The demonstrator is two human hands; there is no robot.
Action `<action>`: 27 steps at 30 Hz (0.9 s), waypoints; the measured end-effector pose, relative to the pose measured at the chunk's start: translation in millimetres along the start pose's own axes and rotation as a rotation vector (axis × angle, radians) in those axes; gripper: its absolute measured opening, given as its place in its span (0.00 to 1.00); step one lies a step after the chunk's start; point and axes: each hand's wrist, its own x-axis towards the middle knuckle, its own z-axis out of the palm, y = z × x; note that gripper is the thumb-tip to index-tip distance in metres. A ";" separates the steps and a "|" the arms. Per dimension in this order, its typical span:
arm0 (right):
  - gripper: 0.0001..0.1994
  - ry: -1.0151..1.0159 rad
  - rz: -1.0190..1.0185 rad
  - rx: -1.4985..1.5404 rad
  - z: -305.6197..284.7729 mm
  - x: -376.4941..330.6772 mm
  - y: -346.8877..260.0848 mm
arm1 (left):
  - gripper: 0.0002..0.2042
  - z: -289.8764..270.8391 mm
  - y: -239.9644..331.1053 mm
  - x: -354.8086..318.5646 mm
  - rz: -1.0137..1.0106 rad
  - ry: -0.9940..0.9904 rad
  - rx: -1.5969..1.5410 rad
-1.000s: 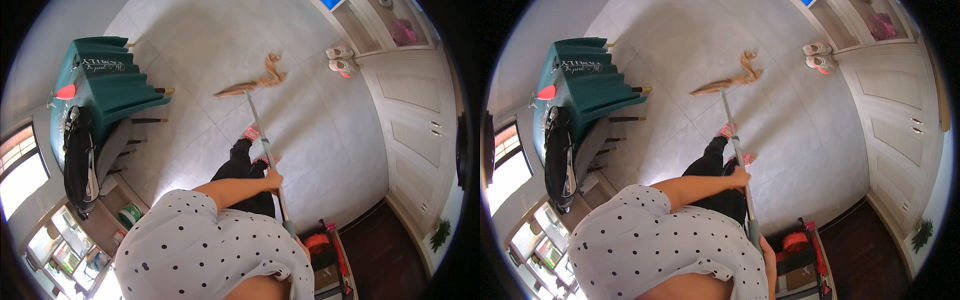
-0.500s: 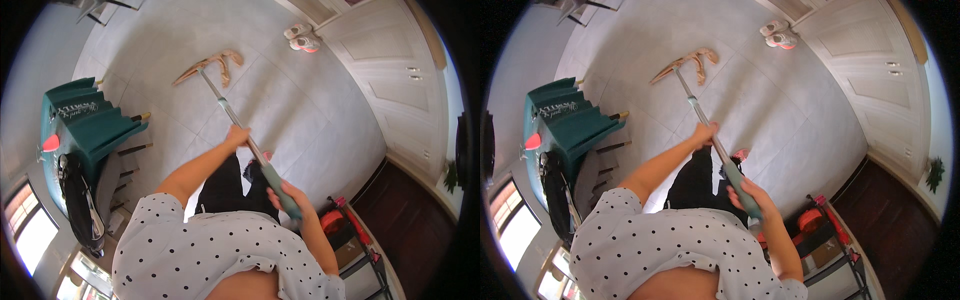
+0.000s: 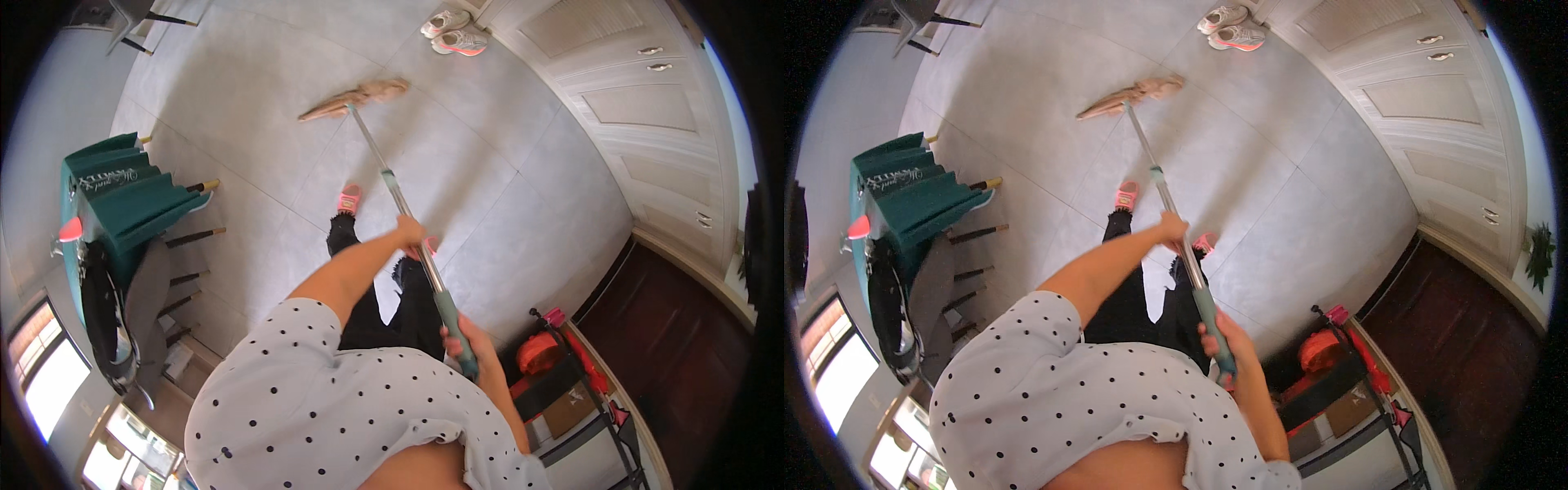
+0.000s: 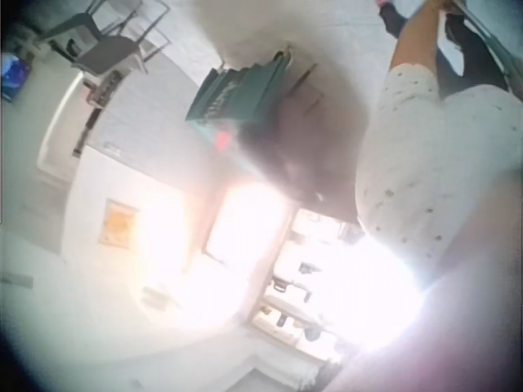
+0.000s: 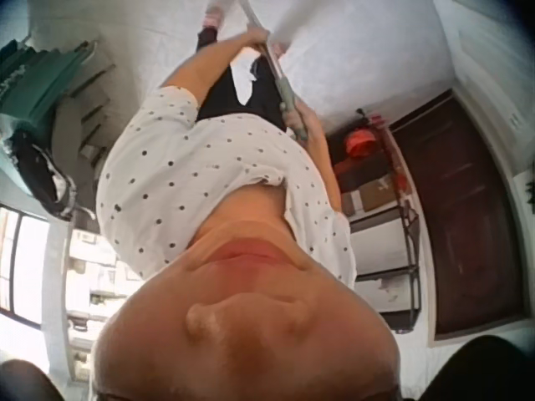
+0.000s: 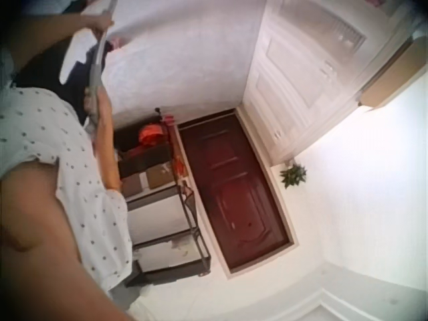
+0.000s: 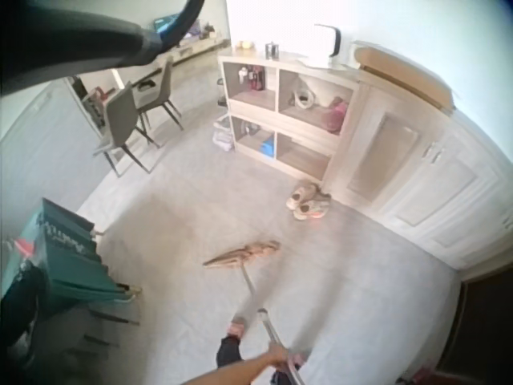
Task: The person mops a tiled floor using a mop with a cloth head. They move a chair to access the area underneath and spray the floor with a pink bottle before continuing to mop. The person also briefly picks up and places a pair of shoes on a shelf.
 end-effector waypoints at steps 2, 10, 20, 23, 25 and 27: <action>0.24 0.087 -0.067 -0.051 -46.2 -60.1 24.1 | 0.07 30.4 87.6 -0.9 0.066 -0.065 -0.041; 0.28 0.380 -0.132 0.019 -88.4 -219.1 40.9 | 0.27 -42.6 279.0 -60.8 -0.638 -0.129 -1.685; 0.26 0.144 0.196 -0.314 -34.0 -148.9 -16.2 | 0.22 -26.8 174.2 -125.2 -0.839 0.102 -1.900; 0.25 0.051 0.241 -0.447 4.2 -65.8 -19.5 | 0.13 -23.8 97.0 -154.0 -0.969 0.363 -1.900; 0.24 -0.042 0.229 -0.597 32.2 -12.5 -19.1 | 0.15 -27.8 49.3 -170.4 -1.035 0.536 -1.839; 0.23 -0.093 0.213 -0.690 62.3 37.7 -12.9 | 0.17 0.1 -9.9 -175.5 -1.069 0.568 -1.719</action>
